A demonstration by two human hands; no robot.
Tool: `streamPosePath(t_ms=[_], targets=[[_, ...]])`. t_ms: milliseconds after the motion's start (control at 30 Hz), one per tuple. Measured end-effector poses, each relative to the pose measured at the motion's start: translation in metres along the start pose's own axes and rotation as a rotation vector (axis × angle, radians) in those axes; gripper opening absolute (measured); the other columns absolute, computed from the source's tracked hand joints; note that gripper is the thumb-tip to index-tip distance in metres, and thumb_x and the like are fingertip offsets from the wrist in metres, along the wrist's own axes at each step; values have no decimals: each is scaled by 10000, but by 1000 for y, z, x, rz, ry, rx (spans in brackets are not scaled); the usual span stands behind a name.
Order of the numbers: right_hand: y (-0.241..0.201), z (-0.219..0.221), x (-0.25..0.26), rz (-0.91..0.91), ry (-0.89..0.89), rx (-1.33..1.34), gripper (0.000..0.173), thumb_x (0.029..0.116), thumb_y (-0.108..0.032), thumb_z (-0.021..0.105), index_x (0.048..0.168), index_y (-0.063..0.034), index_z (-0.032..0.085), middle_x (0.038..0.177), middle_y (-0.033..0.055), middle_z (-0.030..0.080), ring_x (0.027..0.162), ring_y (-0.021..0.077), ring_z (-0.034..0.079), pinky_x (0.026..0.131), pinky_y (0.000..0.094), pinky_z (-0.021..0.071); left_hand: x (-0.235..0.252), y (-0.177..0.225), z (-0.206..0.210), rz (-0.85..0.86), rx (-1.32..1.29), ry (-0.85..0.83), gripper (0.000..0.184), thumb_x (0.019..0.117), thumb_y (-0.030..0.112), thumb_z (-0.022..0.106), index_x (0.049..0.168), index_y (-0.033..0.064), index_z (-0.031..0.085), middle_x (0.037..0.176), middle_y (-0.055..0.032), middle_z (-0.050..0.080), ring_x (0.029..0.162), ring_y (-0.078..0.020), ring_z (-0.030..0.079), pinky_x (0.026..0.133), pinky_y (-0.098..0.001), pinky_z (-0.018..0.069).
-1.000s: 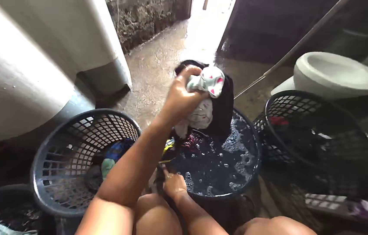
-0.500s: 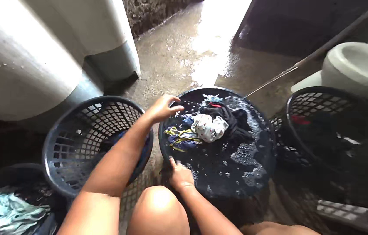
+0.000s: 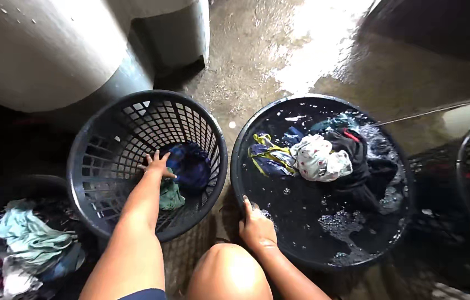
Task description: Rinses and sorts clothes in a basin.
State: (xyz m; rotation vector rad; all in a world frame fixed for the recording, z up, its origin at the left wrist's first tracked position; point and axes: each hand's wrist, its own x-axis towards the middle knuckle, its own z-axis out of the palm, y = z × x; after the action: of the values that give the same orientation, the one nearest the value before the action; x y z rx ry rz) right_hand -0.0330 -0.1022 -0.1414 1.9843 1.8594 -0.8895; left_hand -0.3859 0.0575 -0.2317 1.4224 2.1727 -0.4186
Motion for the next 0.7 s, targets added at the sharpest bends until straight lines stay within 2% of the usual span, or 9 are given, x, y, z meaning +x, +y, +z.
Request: streamPosePath(t_ms=[33, 67, 133, 200, 300, 400, 533, 633, 700], targets=[[0, 1, 0, 0, 1, -3, 783, 943, -256, 606, 1648, -291, 267, 1514, 156, 532, 1051, 360, 713, 845, 544, 577, 2, 1, 7, -66, -38, -15, 1250, 660, 460, 965, 1646, 377, 201, 1729, -143, -93, 1529, -575, -37, 1025, -908, 146], [0, 2, 0, 0, 5, -5, 784, 941, -256, 610, 1647, -291, 271, 1515, 157, 532, 1045, 360, 715, 839, 542, 578, 4, 0, 15, -122, -76, -19, 1309, 627, 453, 982, 1644, 408, 160, 1718, -165, -137, 1509, -612, -6, 990, -920, 184], [0, 2, 1, 4, 3, -9, 784, 941, -264, 614, 1647, -294, 273, 1525, 152, 523, 1030, 353, 719, 830, 532, 581, 6, 0, 24, -187, -74, 15, 1251, 614, 407, 992, 1618, 434, 245, 1705, -234, 52, 1432, -637, 251, 945, -893, 290], [1, 3, 1, 0, -6, -12, 781, 942, -272, 607, 1647, -294, 272, 1540, 151, 511, 1009, 357, 725, 821, 532, 583, 9, 1, 24, -212, -32, 31, 1123, 657, 390, 960, 1585, 433, 327, 1640, -259, 263, 1387, -603, 362, 922, -872, 344], [-1, 1, 0, 3, -19, -12, 770, 954, -275, 582, 1651, -298, 256, 1566, 142, 484, 1006, 359, 727, 820, 541, 584, 11, -7, 23, -181, 0, 51, 850, 746, 431, 894, 1490, 338, 494, 1530, -234, 454, 1386, -548, 404, 933, -838, 368], [0, 2, -1, -8, -6, -8, 765, 955, -267, 578, 1650, -295, 260, 1545, 164, 502, 1047, 376, 716, 833, 542, 582, 1, -12, 24, -142, 76, 41, 579, 849, 481, 760, 1363, 240, 645, 1434, -161, 578, 1389, -467, 444, 986, -799, 361], [1, 3, -1, -46, 7, 38, 757, 960, -242, 572, 1648, -286, 262, 1517, 187, 521, 1110, 394, 691, 875, 567, 567, -28, -13, 12, -176, 102, -2, 549, 894, 445, 679, 1362, 160, 645, 1350, -199, 642, 1266, -416, 600, 974, -700, 473], [5, 1, -1, -63, -15, 71, 765, 958, -212, 570, 1650, -299, 253, 1520, 184, 515, 1139, 394, 678, 890, 575, 562, -52, -16, -6, -110, 3, -50, 585, 924, 427, 687, 1398, 93, 607, 1371, -263, 605, 1299, -459, 562, 1021, -702, 443], [5, 0, -2, -72, -21, 78, 774, 965, -206, 567, 1654, -311, 231, 1517, 192, 510, 1184, 400, 653, 916, 580, 549, -79, -12, -31, -25, -105, 5, 520, 940, 379, 698, 1352, 69, 628, 1336, -291, 609, 1295, -480, 548, 1047, -696, 419]])
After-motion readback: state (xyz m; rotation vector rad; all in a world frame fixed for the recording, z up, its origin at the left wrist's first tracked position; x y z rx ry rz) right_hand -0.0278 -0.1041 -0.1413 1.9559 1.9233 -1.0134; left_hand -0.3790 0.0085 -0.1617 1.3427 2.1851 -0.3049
